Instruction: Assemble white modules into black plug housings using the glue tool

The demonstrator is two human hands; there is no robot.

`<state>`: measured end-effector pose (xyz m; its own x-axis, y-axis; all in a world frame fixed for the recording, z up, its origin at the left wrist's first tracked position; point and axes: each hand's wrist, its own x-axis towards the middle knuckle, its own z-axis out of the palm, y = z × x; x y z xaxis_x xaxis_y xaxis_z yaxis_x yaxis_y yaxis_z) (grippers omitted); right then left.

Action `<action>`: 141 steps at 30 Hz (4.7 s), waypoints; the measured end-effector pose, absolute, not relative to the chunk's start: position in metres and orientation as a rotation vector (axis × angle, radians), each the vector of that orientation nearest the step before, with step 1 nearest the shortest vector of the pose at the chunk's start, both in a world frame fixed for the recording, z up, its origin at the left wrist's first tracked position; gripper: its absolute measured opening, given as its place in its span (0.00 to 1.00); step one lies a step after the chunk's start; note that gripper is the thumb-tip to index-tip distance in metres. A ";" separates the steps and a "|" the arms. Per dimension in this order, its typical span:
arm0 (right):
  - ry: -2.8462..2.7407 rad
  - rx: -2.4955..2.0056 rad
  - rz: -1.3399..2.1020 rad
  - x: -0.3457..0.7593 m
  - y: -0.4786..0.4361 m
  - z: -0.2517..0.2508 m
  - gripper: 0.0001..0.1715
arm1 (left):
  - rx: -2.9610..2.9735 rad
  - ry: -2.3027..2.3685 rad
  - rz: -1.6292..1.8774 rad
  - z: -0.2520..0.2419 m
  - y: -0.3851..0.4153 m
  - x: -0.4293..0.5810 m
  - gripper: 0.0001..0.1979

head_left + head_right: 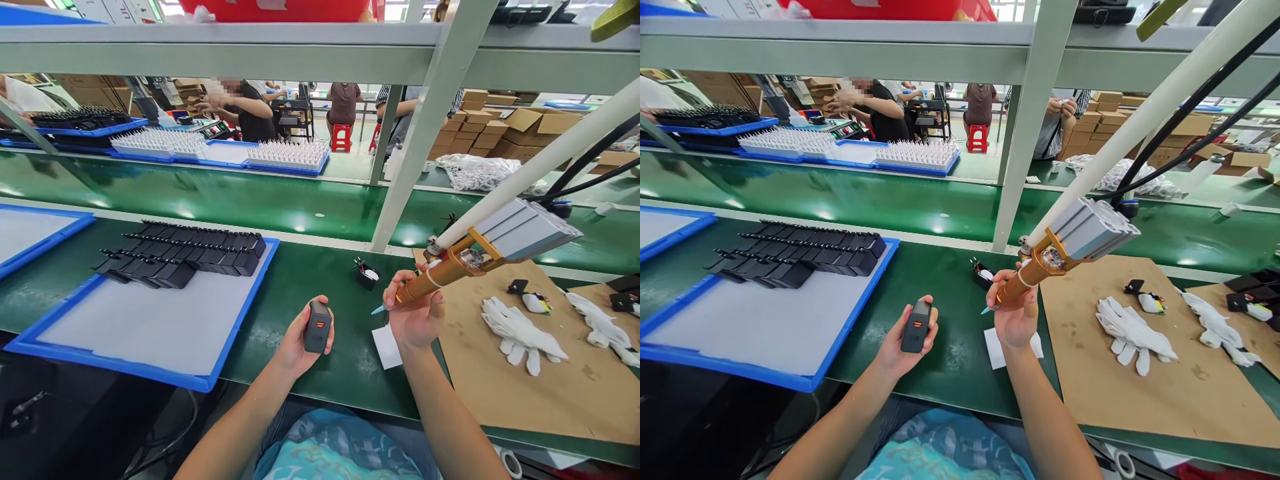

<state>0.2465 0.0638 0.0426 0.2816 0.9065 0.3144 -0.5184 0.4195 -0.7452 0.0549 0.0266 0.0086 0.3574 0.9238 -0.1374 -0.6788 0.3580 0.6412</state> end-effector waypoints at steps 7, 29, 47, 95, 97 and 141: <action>-0.806 -0.546 1.035 0.249 0.062 0.043 0.25 | 0.618 0.747 1.112 0.018 0.022 0.034 0.22; -0.760 -0.516 1.049 0.247 0.066 0.039 0.24 | 2.318 2.732 0.486 0.020 0.095 -0.194 0.25; -0.761 -0.461 1.104 0.246 0.066 0.039 0.21 | 2.003 1.567 0.693 -0.010 0.143 0.141 0.49; -0.834 -0.469 1.028 0.213 0.074 0.049 0.23 | 2.000 1.410 0.775 -0.018 0.051 0.062 0.16; -0.833 -0.484 1.024 0.212 0.074 0.049 0.23 | 1.983 1.402 0.786 -0.016 0.051 0.062 0.16; -0.798 -0.514 1.102 0.193 0.065 0.060 0.30 | 2.092 1.499 0.762 -0.017 0.059 0.061 0.13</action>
<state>0.1928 0.0654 0.0602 0.2264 0.9241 0.3079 -0.5814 0.3818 -0.7185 0.0614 0.0586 -0.0172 0.2556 0.9512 0.1727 0.7002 -0.3053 0.6454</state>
